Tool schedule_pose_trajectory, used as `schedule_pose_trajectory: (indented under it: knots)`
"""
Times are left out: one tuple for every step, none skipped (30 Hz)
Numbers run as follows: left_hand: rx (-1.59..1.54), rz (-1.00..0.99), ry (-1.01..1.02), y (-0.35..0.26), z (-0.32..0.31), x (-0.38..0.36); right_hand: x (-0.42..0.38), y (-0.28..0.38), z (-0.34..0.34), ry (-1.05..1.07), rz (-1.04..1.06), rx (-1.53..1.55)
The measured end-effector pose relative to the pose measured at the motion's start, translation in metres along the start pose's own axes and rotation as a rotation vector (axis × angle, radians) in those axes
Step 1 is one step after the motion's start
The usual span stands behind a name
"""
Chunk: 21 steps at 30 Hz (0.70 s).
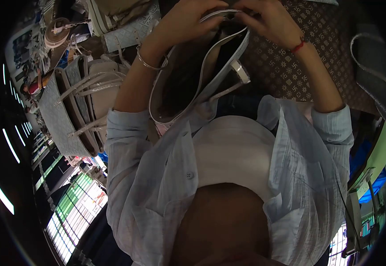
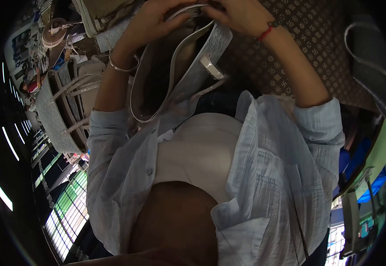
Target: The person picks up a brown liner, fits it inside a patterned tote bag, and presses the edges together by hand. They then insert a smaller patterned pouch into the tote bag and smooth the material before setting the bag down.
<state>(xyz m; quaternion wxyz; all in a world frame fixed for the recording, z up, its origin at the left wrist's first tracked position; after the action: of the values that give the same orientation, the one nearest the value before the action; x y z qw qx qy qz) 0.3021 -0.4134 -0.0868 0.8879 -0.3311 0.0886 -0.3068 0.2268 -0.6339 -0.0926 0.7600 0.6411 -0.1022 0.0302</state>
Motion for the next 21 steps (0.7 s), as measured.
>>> schedule_pose_trajectory:
  knots:
    - [0.0, 0.0, 0.0, -0.003, -0.003, -0.001, -0.002, 0.003, -0.002, -0.002, -0.001, 0.005]
    - [-0.001, -0.001, 0.001, -0.005, -0.007, -0.001, -0.003, 0.006, -0.005, -0.004, -0.002, 0.009]
    - [-0.004, -0.002, 0.002, -0.007, -0.01, -0.001, -0.004, 0.01, -0.009, -0.007, -0.004, 0.012]
    - [-0.007, -0.003, 0.005, -0.009, -0.011, -0.002, -0.004, 0.012, -0.012, -0.01, -0.007, 0.014]
    - [-0.01, -0.004, 0.008, -0.011, -0.013, -0.004, -0.004, 0.014, -0.015, -0.014, -0.011, 0.017]
    - [-0.013, -0.003, 0.01, -0.015, -0.012, -0.006, -0.004, 0.015, -0.016, -0.017, -0.014, 0.021]
    - [-0.014, -0.002, 0.011, -0.016, -0.014, -0.005, -0.006, 0.016, -0.016, -0.017, -0.016, 0.026]
    - [-0.014, 0.002, 0.012, -0.017, -0.015, -0.005, -0.006, 0.016, -0.016, -0.017, -0.02, 0.033]
    - [-0.013, 0.006, 0.016, -0.019, -0.017, -0.005, -0.006, 0.016, -0.017, -0.018, -0.024, 0.042]
    - [-0.012, 0.009, 0.019, -0.019, -0.021, -0.002, -0.005, 0.015, -0.016, -0.02, -0.027, 0.049]
    - [-0.014, 0.011, 0.024, -0.021, -0.024, -0.001, -0.005, 0.016, -0.017, -0.022, -0.034, 0.056]
    - [-0.017, 0.011, 0.028, -0.027, -0.026, -0.002, -0.005, 0.015, -0.017, -0.026, -0.039, 0.059]
    - [-0.02, 0.012, 0.032, -0.026, -0.026, -0.008, -0.003, 0.02, -0.026, -0.029, -0.043, 0.064]
    - [-0.021, 0.01, 0.032, -0.027, -0.027, -0.006, -0.003, 0.019, -0.026, -0.032, -0.044, 0.067]
    - [-0.021, 0.008, 0.029, -0.029, -0.024, -0.008, -0.002, 0.017, -0.026, -0.034, -0.041, 0.07]
    - [-0.022, 0.004, 0.023, -0.029, -0.023, -0.005, -0.002, 0.014, -0.025, -0.034, -0.036, 0.071]
    - [-0.023, 0.001, 0.016, -0.029, -0.024, 0.0, 0.0, 0.008, -0.023, -0.034, -0.03, 0.072]
    - [-0.024, -0.003, 0.007, -0.029, -0.023, 0.003, 0.001, 0.002, -0.019, -0.032, -0.023, 0.072]
    - [-0.026, -0.009, -0.005, -0.028, -0.021, 0.007, 0.001, -0.003, -0.016, -0.03, -0.013, 0.069]
    - [-0.031, -0.014, -0.019, -0.027, -0.02, 0.014, 0.005, -0.013, -0.011, -0.026, -0.003, 0.063]
    - [-0.038, -0.018, -0.037, -0.029, -0.015, 0.014, 0.006, -0.019, -0.007, -0.017, 0.008, 0.055]
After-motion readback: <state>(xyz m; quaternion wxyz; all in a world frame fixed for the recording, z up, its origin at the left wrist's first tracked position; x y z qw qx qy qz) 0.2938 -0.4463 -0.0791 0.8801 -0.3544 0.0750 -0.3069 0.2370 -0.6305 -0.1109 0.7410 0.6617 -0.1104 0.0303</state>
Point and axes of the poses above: each hand's wrist, its own x-axis towards the middle knuckle, its own z-axis out of the back of the hand, y = z × x, the point moved 1 cm from there along x, towards the middle knuckle, and after that the axes turned 11 degrees about z, right-handed, at the moved point
